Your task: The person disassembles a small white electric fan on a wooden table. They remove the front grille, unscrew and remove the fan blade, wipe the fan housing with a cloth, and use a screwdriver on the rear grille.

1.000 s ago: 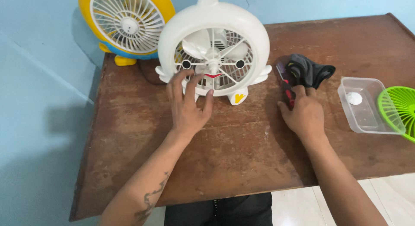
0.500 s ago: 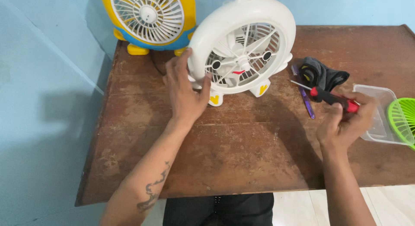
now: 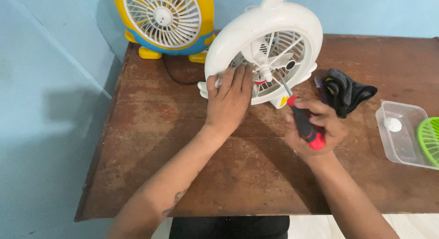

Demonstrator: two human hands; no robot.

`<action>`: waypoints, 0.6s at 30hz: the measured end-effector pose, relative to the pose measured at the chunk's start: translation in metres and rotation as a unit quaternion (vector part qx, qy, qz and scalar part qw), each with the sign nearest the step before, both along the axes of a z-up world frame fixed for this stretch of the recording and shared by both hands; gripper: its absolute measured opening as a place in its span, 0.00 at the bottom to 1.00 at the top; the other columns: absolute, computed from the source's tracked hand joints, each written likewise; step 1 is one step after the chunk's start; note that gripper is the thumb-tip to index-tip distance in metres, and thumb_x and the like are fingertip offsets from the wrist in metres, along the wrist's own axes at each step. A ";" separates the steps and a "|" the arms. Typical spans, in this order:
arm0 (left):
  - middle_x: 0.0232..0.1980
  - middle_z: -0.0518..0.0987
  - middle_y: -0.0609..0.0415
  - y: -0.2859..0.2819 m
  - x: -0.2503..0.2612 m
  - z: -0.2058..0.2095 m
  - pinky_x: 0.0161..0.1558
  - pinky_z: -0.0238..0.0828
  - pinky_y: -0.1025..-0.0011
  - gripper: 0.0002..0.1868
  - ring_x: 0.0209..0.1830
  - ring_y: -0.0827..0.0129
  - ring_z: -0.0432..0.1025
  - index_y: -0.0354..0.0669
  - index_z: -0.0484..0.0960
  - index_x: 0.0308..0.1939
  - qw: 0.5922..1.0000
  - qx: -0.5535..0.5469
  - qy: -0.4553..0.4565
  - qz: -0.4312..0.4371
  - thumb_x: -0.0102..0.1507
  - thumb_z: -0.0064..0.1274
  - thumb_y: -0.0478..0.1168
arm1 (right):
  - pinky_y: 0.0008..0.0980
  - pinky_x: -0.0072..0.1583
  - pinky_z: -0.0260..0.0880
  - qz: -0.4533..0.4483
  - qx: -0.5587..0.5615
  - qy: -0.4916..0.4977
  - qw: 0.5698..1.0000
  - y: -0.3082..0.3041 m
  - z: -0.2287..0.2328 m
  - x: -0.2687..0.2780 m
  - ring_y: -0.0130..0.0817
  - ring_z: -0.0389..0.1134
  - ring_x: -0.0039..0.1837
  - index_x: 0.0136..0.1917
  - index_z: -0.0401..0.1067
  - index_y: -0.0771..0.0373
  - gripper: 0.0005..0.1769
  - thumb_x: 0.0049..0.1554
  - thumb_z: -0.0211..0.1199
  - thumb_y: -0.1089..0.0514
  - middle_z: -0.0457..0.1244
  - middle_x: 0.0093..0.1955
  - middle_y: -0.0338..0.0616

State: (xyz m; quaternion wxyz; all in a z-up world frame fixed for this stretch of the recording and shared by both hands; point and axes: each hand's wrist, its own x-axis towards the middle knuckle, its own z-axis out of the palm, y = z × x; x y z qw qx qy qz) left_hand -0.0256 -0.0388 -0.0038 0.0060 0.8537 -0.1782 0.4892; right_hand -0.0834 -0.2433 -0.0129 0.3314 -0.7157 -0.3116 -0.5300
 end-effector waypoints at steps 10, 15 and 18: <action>0.56 0.74 0.62 0.012 0.005 -0.010 0.60 0.49 0.58 0.16 0.58 0.68 0.62 0.49 0.82 0.61 0.990 -0.096 0.024 -0.104 0.70 0.57 0.46 | 0.37 0.49 0.76 -0.070 -0.161 -0.036 0.984 0.014 0.004 0.000 0.46 0.75 0.50 0.57 0.65 0.62 0.32 0.50 0.85 0.56 0.69 0.51 0.50; 0.54 0.75 0.63 0.007 -0.009 -0.008 0.60 0.49 0.59 0.09 0.60 0.69 0.63 0.51 0.83 0.53 0.990 -0.098 0.009 -0.104 0.69 0.57 0.44 | 0.40 0.52 0.77 -0.062 -0.189 -0.056 0.978 0.016 0.007 -0.005 0.48 0.74 0.53 0.57 0.62 0.60 0.34 0.50 0.85 0.59 0.68 0.52 0.47; 0.53 0.76 0.65 0.008 -0.013 -0.008 0.62 0.51 0.60 0.11 0.58 0.70 0.63 0.52 0.83 0.54 0.993 -0.085 0.006 -0.085 0.68 0.56 0.43 | 0.35 0.50 0.75 -0.063 -0.201 -0.047 0.976 0.014 0.007 -0.014 0.44 0.74 0.52 0.58 0.61 0.59 0.34 0.51 0.85 0.58 0.68 0.54 0.47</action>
